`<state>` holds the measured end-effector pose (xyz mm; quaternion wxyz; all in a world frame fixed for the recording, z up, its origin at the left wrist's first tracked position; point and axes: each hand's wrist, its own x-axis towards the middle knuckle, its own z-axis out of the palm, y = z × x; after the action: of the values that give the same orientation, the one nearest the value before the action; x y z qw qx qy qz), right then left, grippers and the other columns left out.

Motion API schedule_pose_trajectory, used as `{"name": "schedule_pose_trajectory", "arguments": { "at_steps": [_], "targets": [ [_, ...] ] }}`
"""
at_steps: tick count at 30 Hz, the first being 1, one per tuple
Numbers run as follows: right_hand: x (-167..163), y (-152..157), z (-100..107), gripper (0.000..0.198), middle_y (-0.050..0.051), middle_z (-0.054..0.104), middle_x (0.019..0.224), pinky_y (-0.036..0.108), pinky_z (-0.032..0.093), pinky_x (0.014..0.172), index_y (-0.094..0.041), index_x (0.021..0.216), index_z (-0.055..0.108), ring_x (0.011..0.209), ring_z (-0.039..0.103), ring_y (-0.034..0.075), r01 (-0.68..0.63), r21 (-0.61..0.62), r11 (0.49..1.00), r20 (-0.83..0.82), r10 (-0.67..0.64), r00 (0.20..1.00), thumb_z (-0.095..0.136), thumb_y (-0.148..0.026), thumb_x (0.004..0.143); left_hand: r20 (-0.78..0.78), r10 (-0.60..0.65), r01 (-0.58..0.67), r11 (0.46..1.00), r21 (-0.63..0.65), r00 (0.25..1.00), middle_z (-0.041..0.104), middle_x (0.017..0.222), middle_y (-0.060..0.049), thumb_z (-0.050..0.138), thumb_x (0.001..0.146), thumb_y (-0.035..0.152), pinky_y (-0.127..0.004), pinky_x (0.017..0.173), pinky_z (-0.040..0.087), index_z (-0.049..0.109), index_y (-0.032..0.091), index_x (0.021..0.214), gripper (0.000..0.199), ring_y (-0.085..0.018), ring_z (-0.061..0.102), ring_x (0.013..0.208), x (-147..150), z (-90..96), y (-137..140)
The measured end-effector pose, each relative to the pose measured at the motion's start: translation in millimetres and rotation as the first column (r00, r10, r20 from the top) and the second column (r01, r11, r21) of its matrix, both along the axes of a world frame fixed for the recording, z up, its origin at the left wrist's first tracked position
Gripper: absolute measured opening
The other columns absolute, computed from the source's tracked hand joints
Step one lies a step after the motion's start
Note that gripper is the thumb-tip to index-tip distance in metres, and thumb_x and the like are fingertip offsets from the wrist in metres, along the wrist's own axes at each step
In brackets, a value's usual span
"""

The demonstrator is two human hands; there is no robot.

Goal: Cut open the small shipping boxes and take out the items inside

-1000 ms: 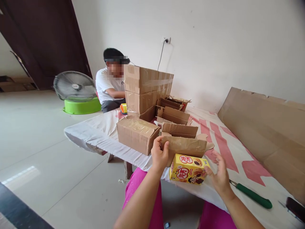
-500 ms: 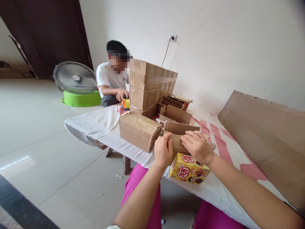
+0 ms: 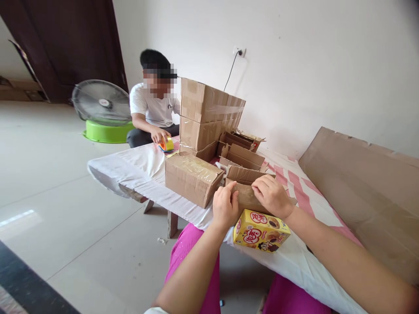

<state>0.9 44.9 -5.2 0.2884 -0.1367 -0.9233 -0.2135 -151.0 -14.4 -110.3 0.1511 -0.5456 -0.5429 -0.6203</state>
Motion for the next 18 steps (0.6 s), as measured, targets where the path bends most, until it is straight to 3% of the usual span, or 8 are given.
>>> {"name": "schedule_pose_trajectory", "arguments": {
  "at_steps": [2,4,5,7,9,12,14,18],
  "targets": [
    [3.9,-3.2,-2.1,0.013,0.008,0.067,0.091,0.038,0.051,0.08,-0.02,0.091,0.061,0.087,0.06,0.022,-0.05,-0.194,0.98,-0.085,0.034,0.996,0.049,-0.016,0.092,-0.009,0.009,-0.009,1.0,-0.002,1.0,0.069,0.094,-0.008,0.046,0.096,0.021,-0.035,0.079,0.047,0.055,0.016,0.12,0.027,-0.021,0.061,0.084,0.4,0.8,-0.5],
    [7.9,-8.4,-4.3,0.01,0.006,0.066,0.093,0.039,0.052,0.08,-0.022,0.098,0.059,0.088,0.061,0.022,-0.097,-0.46,0.883,-0.207,-0.001,0.978,0.056,-0.02,0.088,-0.015,0.015,-0.015,1.0,-0.002,1.0,0.069,0.097,-0.009,0.051,0.093,0.022,-0.036,0.08,0.047,0.054,0.016,0.121,0.029,-0.022,0.061,0.086,1.1,1.4,-1.1],
    [9.4,-11.3,-4.8,0.012,0.004,0.065,0.091,0.038,0.053,0.078,-0.024,0.099,0.058,0.086,0.062,0.021,-0.136,-0.598,0.79,-0.287,-0.053,0.956,0.059,-0.024,0.087,-0.017,0.016,-0.016,1.0,-0.002,1.0,0.069,0.099,-0.009,0.053,0.091,0.023,-0.037,0.081,0.048,0.054,0.016,0.121,0.03,-0.023,0.061,0.087,1.5,1.5,-1.4],
    [11.2,-17.0,-4.3,0.016,0.001,0.061,0.087,0.037,0.053,0.077,-0.025,0.097,0.057,0.081,0.061,0.018,-0.279,-0.789,0.548,-0.447,-0.201,0.871,0.063,-0.033,0.085,-0.017,0.014,-0.014,1.0,-0.004,1.0,0.069,0.102,-0.009,0.058,0.088,0.024,-0.038,0.083,0.048,0.053,0.017,0.122,0.035,-0.024,0.061,0.09,2.4,1.5,-1.8],
    [11.3,-22.2,-2.1,0.02,-0.001,0.059,0.084,0.038,0.053,0.081,-0.026,0.093,0.057,0.08,0.06,0.016,-0.451,-0.833,0.32,-0.544,-0.336,0.769,0.067,-0.039,0.082,-0.011,0.012,-0.012,1.0,-0.009,1.0,0.069,0.104,-0.009,0.06,0.086,0.023,-0.038,0.085,0.048,0.052,0.018,0.123,0.038,-0.024,0.061,0.092,2.9,1.1,-2.1],
    [9.1,-28.3,0.4,0.024,-0.003,0.058,0.081,0.041,0.052,0.088,-0.025,0.089,0.059,0.08,0.059,0.014,-0.601,-0.795,0.081,-0.569,-0.445,0.692,0.073,-0.039,0.075,-0.008,0.012,-0.012,1.0,-0.01,1.0,0.069,0.105,-0.009,0.061,0.085,0.023,-0.038,0.085,0.048,0.051,0.017,0.123,0.039,-0.024,0.061,0.092,3.4,0.6,-2.4],
    [6.9,-30.4,0.2,0.024,-0.003,0.058,0.08,0.043,0.052,0.091,-0.025,0.087,0.059,0.08,0.058,0.014,-0.635,-0.772,0.005,-0.565,-0.462,0.684,0.074,-0.038,0.073,-0.008,0.012,-0.012,1.0,-0.008,1.0,0.068,0.104,-0.009,0.061,0.085,0.022,-0.038,0.085,0.048,0.051,0.017,0.123,0.039,-0.024,0.061,0.092,3.5,0.5,-2.5],
    [2.8,-29.2,-1.1,0.021,-0.002,0.059,0.081,0.045,0.051,0.093,-0.025,0.085,0.059,0.08,0.057,0.014,-0.661,-0.75,-0.006,-0.588,-0.45,0.672,0.072,-0.037,0.075,-0.007,0.007,-0.007,1.0,-0.003,1.0,0.068,0.104,-0.009,0.061,0.086,0.023,-0.038,0.085,0.048,0.051,0.018,0.123,0.039,-0.024,0.061,0.092,3.6,0.6,-2.8]
  ]
}}
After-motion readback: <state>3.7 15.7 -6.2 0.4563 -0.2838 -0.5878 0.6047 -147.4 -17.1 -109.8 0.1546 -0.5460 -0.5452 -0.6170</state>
